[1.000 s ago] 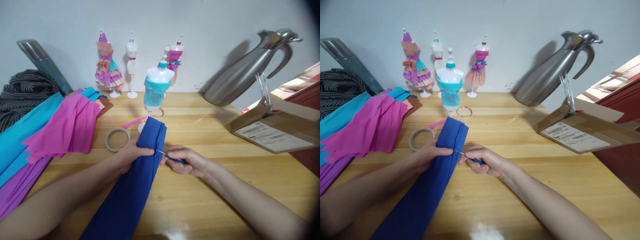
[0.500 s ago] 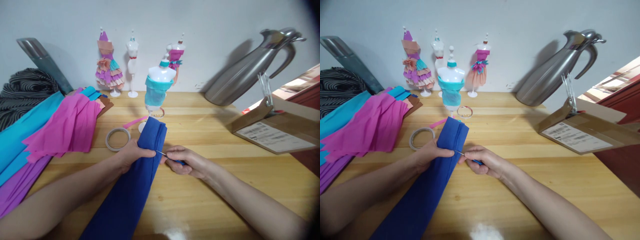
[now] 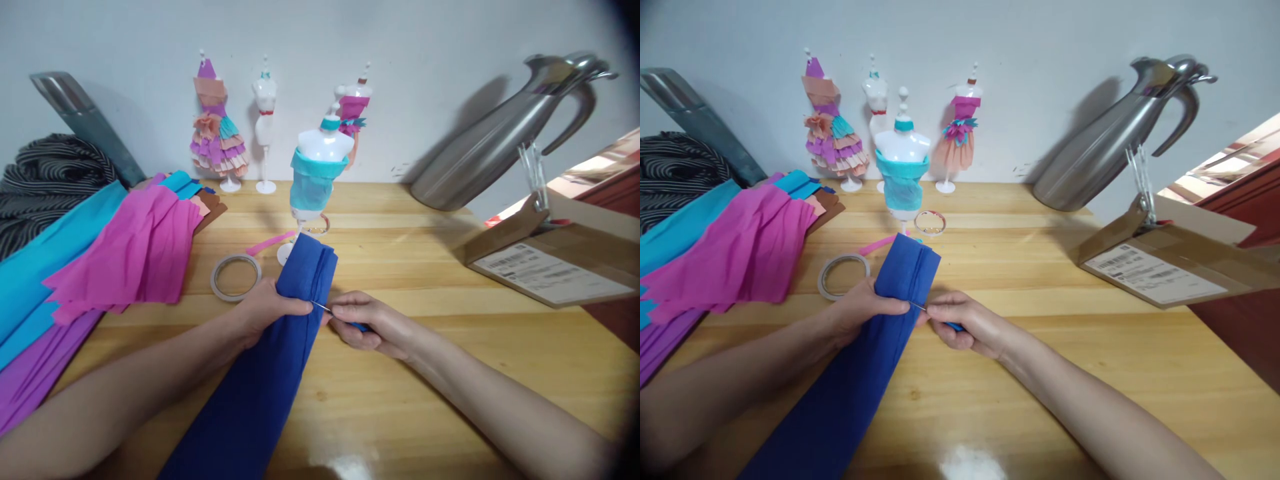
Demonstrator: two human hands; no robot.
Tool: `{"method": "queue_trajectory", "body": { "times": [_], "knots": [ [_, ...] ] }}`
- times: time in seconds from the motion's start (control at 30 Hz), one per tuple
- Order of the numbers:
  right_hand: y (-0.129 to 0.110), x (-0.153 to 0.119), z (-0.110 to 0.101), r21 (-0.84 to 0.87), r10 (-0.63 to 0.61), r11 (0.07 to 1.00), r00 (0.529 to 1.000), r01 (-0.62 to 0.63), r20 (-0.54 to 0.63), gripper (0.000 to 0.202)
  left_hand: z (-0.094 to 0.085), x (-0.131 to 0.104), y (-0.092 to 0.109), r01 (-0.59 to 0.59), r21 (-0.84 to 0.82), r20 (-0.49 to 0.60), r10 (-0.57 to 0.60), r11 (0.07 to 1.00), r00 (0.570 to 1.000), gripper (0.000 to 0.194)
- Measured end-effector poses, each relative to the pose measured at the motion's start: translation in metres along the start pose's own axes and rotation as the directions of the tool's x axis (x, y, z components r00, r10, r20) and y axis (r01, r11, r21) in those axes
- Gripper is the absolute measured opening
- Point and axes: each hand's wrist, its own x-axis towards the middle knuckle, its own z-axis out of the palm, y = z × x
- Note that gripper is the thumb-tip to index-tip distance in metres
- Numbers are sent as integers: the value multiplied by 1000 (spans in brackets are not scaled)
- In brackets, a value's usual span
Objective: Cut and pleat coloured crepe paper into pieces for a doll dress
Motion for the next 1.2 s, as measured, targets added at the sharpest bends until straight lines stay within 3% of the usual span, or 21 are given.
{"method": "queue_trajectory", "body": {
  "times": [0.57, 1.2],
  "knots": [
    [4, 3, 2, -32, -6, 999, 1000, 6, 7, 31, 3, 1, 0, -11, 132, -1, 11, 991, 1000, 31],
    [5, 4, 0, 36, -23, 999, 999, 21, 42, 31, 1, 1, -1, 21, 28, -37, -20, 999, 999, 35]
  ]
}}
